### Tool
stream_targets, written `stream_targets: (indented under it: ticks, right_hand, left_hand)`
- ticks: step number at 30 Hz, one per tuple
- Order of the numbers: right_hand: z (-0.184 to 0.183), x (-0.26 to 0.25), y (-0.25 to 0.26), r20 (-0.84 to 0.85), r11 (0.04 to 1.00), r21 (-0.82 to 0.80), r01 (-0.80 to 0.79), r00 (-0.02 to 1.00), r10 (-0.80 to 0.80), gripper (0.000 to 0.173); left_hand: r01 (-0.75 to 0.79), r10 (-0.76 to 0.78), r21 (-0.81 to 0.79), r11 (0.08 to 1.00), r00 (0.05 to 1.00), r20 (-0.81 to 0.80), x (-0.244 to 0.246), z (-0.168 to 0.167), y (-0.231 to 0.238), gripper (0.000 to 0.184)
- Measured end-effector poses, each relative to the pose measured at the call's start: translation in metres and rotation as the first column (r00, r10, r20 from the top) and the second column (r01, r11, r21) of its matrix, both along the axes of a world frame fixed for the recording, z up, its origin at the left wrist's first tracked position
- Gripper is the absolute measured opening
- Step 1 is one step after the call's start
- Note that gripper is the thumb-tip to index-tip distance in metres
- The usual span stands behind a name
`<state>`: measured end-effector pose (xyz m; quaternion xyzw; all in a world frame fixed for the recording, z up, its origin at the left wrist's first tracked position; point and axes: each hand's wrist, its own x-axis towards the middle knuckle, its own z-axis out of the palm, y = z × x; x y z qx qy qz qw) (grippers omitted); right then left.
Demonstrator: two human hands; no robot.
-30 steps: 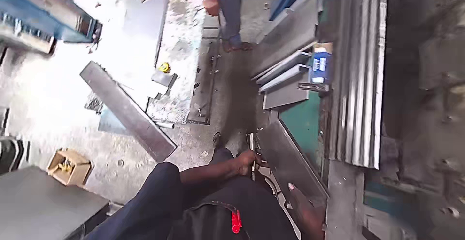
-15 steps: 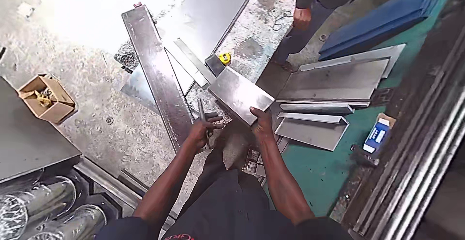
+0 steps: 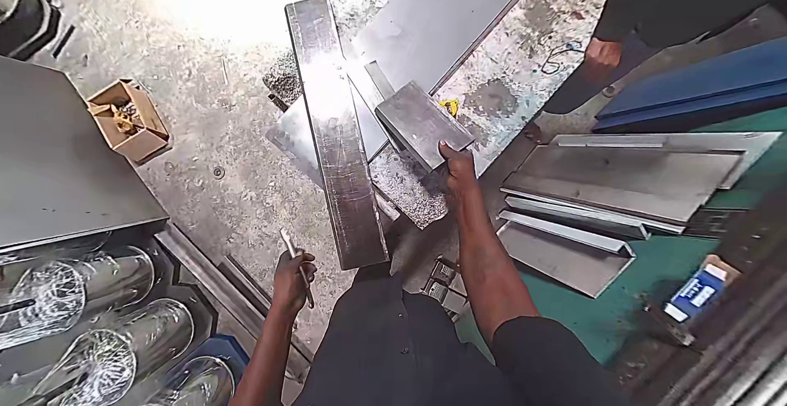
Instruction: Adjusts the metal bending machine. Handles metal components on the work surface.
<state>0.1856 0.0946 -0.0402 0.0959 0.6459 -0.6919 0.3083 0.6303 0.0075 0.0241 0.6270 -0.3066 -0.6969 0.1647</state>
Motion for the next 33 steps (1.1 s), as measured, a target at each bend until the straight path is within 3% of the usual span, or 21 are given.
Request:
stream_targets:
  ticks: [3,6,8,9,13,15,18,22,24,28,33]
  right_hand:
    - [0.011,-0.022,-0.001,0.052,0.959,0.266,-0.095,0.995,0.084,0.053]
    - [0.016,-0.038,-0.002,0.025,0.919,0.38,-0.108,0.994,0.106,0.043]
    - [0.021,-0.044,0.002,0.032,0.943,0.323,-0.085,0.996,0.079,0.041]
    - [0.026,-0.045,0.006,0.034,0.959,0.272,-0.076,0.997,0.069,0.043]
    - [0.074,0.0,0.04,-0.007,0.994,-0.107,-0.033,0.999,0.032,0.037]
    - [0.109,0.048,0.074,-0.126,0.987,-0.116,-0.114,0.987,0.099,0.035]
    - [0.133,0.15,0.144,-0.23,0.973,0.13,-0.191,0.949,0.217,0.037]
    - [0.094,0.274,0.218,-0.061,0.957,0.289,0.008,0.998,0.01,0.036]
    - [0.07,0.329,0.238,0.054,0.924,0.376,0.077,0.993,-0.104,0.037]
    - [0.031,0.391,0.208,0.182,0.909,0.396,0.131,0.959,-0.218,0.037]
    - [-0.022,0.379,0.116,0.23,0.919,0.324,0.225,0.924,-0.307,0.057]
  left_hand:
    - [0.333,-0.334,-0.071,0.94,0.942,-0.006,-0.058,-0.006,-0.006,0.033]
    - [0.629,-0.626,-0.166,0.759,0.776,0.08,-0.143,-0.032,-0.015,0.04]
    - [0.787,-0.756,-0.141,0.601,0.617,0.219,-0.199,-0.051,-0.018,0.041]
    - [0.813,-0.777,-0.127,0.568,0.581,0.243,-0.224,-0.061,-0.018,0.04]
    - [0.827,-0.767,-0.122,0.549,0.556,0.321,-0.282,-0.096,-0.019,0.049]
    - [0.85,-0.763,-0.116,0.514,0.514,0.393,-0.296,-0.086,-0.018,0.058]
    - [0.864,-0.759,-0.131,0.486,0.491,0.427,-0.304,-0.085,-0.018,0.063]
    - [0.923,-0.849,-0.216,0.32,0.38,0.367,-0.293,-0.073,-0.022,0.045]
    - [0.92,-0.884,-0.283,0.271,0.354,0.304,-0.274,-0.052,-0.023,0.044]
    - [0.855,-0.888,-0.425,0.296,0.41,0.208,-0.209,-0.029,-0.043,0.035]
    - [0.79,-0.797,-0.502,0.353,0.535,0.281,-0.16,-0.053,-0.128,0.027]
